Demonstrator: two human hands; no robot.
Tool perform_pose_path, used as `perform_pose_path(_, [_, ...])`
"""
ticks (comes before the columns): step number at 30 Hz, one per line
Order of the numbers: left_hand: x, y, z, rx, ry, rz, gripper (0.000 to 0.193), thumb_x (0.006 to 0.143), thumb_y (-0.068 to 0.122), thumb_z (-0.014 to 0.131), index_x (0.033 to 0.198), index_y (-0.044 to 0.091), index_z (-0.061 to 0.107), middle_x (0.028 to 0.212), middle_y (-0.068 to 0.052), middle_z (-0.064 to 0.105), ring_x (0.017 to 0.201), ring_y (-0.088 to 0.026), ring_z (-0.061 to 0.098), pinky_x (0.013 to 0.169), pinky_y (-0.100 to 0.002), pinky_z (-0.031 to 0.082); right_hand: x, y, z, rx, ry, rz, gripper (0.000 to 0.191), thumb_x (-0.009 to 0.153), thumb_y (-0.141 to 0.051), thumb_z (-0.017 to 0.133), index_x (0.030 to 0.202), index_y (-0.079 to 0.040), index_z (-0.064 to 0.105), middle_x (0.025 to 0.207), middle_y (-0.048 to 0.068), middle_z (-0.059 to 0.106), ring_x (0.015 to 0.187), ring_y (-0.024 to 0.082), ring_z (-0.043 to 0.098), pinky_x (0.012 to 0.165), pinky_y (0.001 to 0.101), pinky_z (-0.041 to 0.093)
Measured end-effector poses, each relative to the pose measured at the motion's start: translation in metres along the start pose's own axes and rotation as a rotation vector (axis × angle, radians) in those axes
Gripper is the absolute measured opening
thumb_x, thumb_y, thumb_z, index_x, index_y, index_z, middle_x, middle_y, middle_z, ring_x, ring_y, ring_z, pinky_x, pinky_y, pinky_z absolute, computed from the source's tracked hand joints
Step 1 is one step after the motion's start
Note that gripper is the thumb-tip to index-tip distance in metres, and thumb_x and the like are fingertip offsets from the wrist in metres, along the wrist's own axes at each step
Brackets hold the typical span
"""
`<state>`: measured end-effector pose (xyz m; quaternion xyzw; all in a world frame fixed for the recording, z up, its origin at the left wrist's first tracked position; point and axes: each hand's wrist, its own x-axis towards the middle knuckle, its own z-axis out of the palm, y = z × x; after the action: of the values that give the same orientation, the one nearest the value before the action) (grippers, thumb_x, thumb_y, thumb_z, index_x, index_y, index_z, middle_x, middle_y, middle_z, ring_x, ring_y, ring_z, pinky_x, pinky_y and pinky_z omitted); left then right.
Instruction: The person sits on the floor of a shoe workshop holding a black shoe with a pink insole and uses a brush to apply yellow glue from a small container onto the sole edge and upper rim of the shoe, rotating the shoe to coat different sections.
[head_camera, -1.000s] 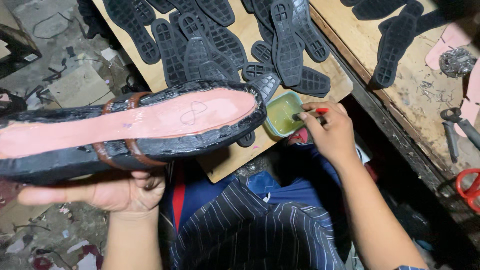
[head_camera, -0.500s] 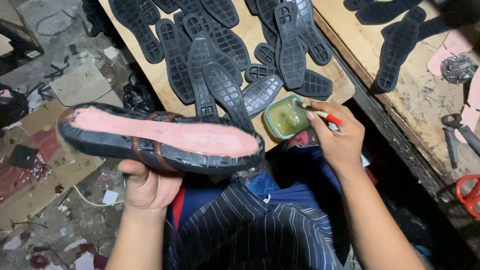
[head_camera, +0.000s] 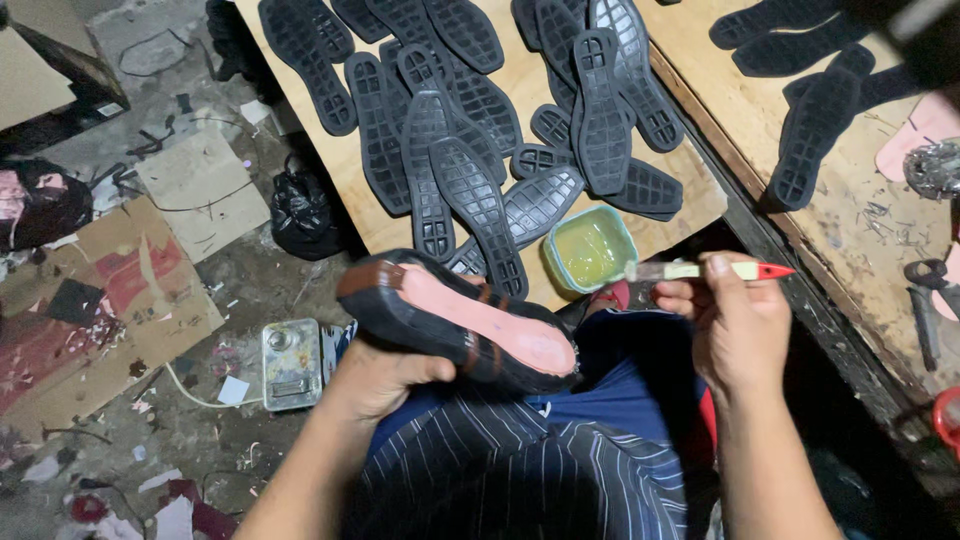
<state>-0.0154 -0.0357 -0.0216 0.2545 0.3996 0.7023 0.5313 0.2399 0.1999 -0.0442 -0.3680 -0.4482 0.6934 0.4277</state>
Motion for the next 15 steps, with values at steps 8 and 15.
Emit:
perform_pose_path(8, [0.010,0.003,0.034,0.314,-0.138,-0.050,0.081,0.067,0.008,0.094,0.139,0.000,0.059,0.129,-0.011,0.072,0.120,-0.020,0.069,0.107,-0.041,0.057,-0.096,-0.041,0.054,0.103,-0.329,-0.387,0.025,0.099,-0.003,0.070,0.121,0.003,0.060,0.108,0.029,0.071,0.094,0.032,0.071,0.087,0.0425,0.059])
perform_pose_path(15, [0.008,0.006,0.042,0.305,-0.146,0.006,0.086,0.065,0.009,0.096,0.141,0.001,0.057,0.132,-0.010,0.070,0.122,-0.018,0.068,0.108,-0.038,0.056,-0.114,-0.041,0.073,-0.292,-0.406,-0.747,0.024,0.099,-0.004,0.070,0.121,-0.001,0.059,0.114,0.024,0.071,0.105,0.030,0.075,0.097,0.0390,0.063])
